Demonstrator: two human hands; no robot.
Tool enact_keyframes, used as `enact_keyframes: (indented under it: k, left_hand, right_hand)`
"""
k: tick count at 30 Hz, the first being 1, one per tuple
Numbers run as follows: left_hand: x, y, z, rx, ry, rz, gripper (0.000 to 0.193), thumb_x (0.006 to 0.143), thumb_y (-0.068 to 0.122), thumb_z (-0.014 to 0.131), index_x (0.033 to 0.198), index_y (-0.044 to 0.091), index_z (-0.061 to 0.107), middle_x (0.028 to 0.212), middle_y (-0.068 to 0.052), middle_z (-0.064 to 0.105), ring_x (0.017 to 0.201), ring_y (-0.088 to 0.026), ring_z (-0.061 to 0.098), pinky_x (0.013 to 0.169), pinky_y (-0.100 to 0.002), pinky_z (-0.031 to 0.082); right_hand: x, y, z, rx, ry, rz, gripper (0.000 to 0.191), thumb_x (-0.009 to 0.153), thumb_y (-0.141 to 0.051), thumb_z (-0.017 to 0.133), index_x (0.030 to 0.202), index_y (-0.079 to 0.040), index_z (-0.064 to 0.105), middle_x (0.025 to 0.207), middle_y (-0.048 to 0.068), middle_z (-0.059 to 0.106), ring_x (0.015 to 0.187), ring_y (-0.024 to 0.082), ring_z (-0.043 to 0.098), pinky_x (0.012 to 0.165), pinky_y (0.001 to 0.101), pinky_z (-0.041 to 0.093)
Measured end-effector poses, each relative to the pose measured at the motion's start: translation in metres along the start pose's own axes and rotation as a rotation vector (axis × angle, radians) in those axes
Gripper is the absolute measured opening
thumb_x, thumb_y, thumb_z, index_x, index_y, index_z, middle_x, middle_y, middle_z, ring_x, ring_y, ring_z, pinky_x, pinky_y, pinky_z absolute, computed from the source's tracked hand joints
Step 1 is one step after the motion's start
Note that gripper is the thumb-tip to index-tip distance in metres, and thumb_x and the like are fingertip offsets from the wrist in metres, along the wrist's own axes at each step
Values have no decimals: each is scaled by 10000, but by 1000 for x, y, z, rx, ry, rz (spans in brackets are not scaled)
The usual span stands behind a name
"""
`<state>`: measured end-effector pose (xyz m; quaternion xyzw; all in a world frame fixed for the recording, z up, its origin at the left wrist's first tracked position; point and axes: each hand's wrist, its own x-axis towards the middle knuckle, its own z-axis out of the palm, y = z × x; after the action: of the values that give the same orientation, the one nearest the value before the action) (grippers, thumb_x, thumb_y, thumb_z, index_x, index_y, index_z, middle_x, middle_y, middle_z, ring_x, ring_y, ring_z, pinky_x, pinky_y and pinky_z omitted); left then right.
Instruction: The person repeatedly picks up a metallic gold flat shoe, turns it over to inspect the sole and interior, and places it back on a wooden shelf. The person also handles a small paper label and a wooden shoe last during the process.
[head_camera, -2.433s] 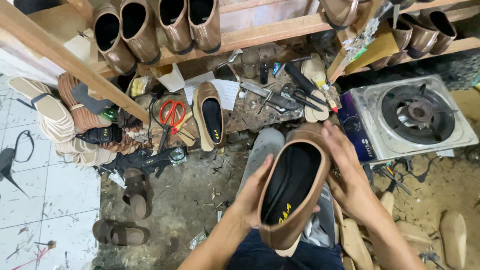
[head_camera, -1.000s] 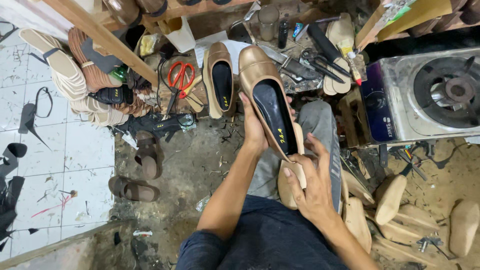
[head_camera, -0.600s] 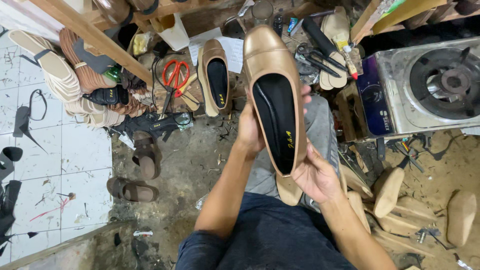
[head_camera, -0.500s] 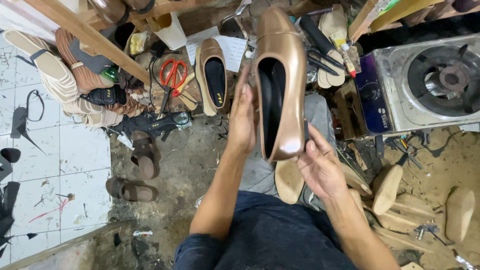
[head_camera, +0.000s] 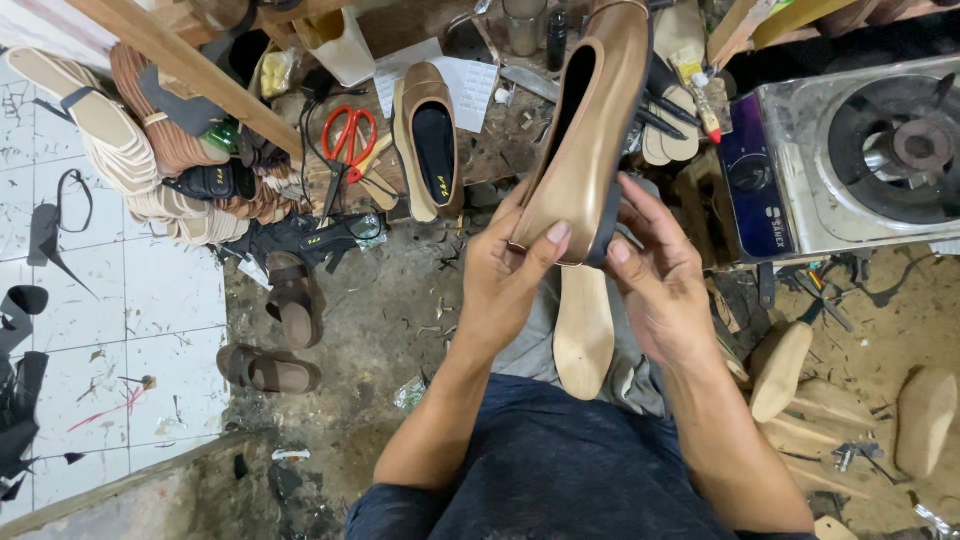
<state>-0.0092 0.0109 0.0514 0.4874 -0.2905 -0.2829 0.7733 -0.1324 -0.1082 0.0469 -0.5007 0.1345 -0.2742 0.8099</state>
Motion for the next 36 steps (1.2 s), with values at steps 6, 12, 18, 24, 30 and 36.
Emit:
enact_keyframes:
  k: [6,12,18,24,30,36]
  left_hand:
    - [-1,27,-7,436,-91,229,296,1026,97,680,1279,-56,671,1512,-163,448,1371,-211,498,1128,-333,448]
    - [1,36,-7,222,-106,-26,306,1075,175,628,1305,-21,671,1161,-44,730,1068,-80,642,972,-251,539]
    - [-4,31,-6,145,-2,-108,270,1079,209,617,1159,-34,704,980,3,716,893,-37,607,805,-222,524]
    - [-3,19,-12,35,17,-102,279,1096,225,624,1122,-42,703,965,29,672,904,-31,550,835,-210,483]
    - [-5,19,-20,498,1,76,267,1152,221,580,1113,-19,688,1014,-39,622,972,-98,511,907,-276,456]
    - [-15,24,-38,223,-18,-14,387,1096,220,539,1426,21,570,1464,-86,540,1269,-159,601,1070,-310,501]
  right_hand:
    - [-5,-13,3,79,-13,85,654,977,-181,692,1547,19,441,1436,180,574,1199,266,654,965,444,585]
    - [-7,-12,1,-10,-84,30,621,987,-43,698,1537,65,430,1224,158,653,1076,219,675,909,400,610]
    - [-9,-6,2,-184,-72,84,670,947,-44,698,1561,-18,430,1228,92,647,923,145,632,791,304,567]
    - [-11,-2,4,-263,-65,-42,519,938,-36,717,1408,27,504,1252,59,607,1108,130,625,876,301,582]
    - [1,-7,-7,-308,72,-126,435,1013,-73,745,1401,29,578,1137,46,643,1102,133,591,1005,304,488]
    - [19,-34,-43,176,122,-187,312,1116,-243,695,1340,-39,622,848,-23,551,849,110,575,996,353,515]
